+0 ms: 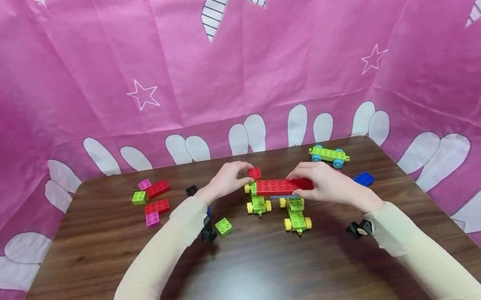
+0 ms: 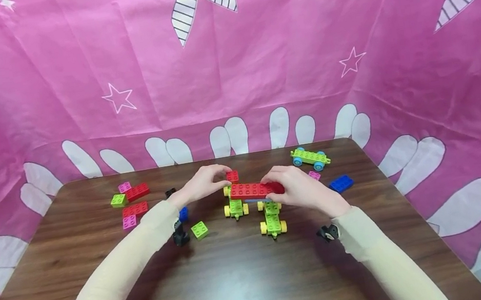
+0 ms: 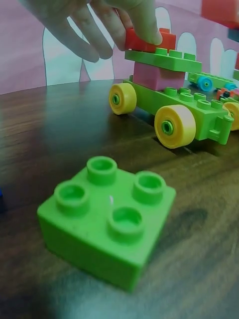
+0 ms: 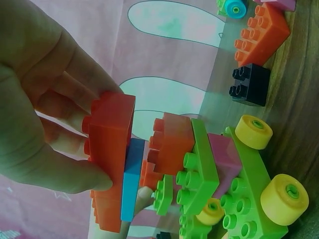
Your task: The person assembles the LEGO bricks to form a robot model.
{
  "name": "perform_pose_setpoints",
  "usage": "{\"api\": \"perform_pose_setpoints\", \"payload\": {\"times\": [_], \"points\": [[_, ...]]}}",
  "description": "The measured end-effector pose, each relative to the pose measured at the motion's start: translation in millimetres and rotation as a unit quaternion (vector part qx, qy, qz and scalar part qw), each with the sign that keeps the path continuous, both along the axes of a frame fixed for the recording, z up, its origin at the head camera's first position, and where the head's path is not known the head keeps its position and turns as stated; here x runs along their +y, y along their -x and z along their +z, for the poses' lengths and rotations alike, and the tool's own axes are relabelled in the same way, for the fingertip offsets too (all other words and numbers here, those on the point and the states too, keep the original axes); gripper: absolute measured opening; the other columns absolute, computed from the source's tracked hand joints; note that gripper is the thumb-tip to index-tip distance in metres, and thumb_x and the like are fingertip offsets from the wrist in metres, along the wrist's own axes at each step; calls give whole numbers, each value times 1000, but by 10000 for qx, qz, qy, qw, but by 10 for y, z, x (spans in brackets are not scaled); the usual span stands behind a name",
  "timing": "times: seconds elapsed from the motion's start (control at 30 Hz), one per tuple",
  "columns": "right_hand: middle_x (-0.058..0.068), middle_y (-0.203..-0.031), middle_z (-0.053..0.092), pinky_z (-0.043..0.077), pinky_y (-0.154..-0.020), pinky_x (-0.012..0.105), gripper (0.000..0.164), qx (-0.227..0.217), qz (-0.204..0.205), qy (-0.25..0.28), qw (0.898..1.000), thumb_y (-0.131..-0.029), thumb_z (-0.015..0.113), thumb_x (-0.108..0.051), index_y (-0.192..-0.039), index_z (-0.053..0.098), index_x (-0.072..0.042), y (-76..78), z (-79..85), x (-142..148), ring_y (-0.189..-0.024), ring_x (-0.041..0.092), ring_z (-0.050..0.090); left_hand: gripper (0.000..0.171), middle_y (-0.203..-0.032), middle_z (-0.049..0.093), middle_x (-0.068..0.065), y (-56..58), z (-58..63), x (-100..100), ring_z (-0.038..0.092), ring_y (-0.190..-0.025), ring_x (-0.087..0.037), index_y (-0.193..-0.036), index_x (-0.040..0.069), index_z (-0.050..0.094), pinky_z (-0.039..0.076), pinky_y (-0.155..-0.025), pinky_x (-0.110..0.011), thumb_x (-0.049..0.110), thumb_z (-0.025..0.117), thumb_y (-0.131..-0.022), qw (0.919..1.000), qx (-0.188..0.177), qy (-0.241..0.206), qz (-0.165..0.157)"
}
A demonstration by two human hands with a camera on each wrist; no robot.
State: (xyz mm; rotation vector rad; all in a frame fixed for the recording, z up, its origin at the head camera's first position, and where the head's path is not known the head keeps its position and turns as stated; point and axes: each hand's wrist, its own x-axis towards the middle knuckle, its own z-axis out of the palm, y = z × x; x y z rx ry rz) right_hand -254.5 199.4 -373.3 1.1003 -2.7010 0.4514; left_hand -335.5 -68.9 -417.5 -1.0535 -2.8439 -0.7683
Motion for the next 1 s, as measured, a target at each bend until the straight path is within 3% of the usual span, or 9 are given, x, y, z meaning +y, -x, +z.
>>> {"api": "perform_pose_setpoints", "payload": {"times": [0.2,0.43,0.73,1.0], "points": [[-2,-97,66,54,-67,24,32,-90,13,69,9999,-76,78,-24,-105,69,-14,35,-6,4,-79,8,58,37,-114,67,-5,-111,-5,-18,63,-104,-17,-118,8,62,50,-91,-32,28,66,-87,9997,144,109,-179],[-1,-97,66,54,-65,25,32,-133,-67,133,9998,-77,77,-24,-105,69,-13,78,-15,-1,-79,9,57,38,-110,67,-5,-212,-3,-45,63,-100,-18,-120,8,61,51,-88,-31,28,66,-87,9996,74,12,-271],[0,-97,67,53,-65,24,31,41,10,117,9999,-77,76,-24,-104,69,-12,138,-38,-6,-78,8,58,40,-114,67,-4,-327,8,-57,63,-99,-13,-121,9,61,52,-87,-28,28,68,-86,9994,-306,-58,-130],[-1,-98,67,52,-65,24,30,66,16,73,10000,-78,75,-25,-104,69,-12,155,-42,-15,-78,8,56,42,-118,66,-4,-398,-16,-74,62,-104,-13,-122,9,60,51,-91,-29,29,67,-86,9992,-380,-132,-90]]}}
